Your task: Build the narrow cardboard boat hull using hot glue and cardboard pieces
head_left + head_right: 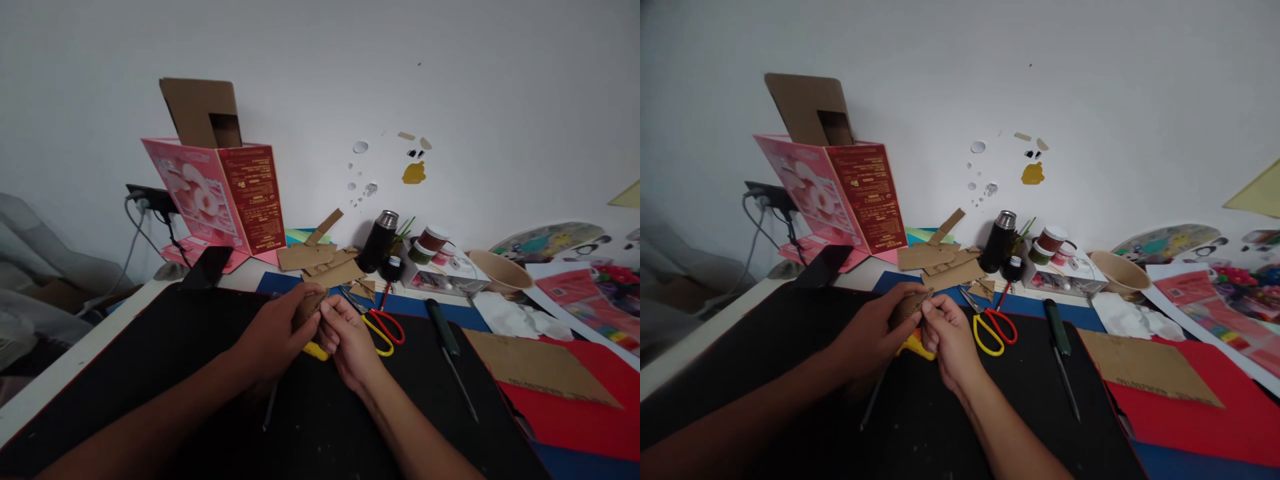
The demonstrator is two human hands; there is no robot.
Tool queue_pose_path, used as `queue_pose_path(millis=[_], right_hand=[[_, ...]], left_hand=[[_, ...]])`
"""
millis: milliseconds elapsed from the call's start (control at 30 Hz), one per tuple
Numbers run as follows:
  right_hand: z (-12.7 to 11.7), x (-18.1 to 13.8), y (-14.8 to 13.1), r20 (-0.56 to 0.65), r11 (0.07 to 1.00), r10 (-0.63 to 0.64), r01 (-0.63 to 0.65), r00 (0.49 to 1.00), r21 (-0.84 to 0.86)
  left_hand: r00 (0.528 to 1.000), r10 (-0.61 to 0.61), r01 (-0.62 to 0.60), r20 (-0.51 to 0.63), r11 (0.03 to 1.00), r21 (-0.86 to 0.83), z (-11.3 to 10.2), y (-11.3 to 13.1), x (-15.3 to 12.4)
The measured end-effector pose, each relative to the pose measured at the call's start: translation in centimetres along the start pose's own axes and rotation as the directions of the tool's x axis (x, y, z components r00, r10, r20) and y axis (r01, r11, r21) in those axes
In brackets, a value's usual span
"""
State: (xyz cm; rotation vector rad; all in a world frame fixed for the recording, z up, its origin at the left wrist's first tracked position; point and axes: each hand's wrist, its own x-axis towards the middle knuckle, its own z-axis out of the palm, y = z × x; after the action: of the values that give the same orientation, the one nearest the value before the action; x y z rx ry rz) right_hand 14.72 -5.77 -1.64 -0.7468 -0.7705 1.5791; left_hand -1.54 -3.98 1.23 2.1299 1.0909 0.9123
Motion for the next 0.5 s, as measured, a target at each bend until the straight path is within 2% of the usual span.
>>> queue_pose_path(millis=[500], right_hand=[[-0.35,0.27,0.53,-0.002,1.0,-0.012,0.012,1.0,0.016]], left_hand=[[1.0,-0.007,0.007,-0.004,0.999,-0.034,0.23,-0.09,-0.03]])
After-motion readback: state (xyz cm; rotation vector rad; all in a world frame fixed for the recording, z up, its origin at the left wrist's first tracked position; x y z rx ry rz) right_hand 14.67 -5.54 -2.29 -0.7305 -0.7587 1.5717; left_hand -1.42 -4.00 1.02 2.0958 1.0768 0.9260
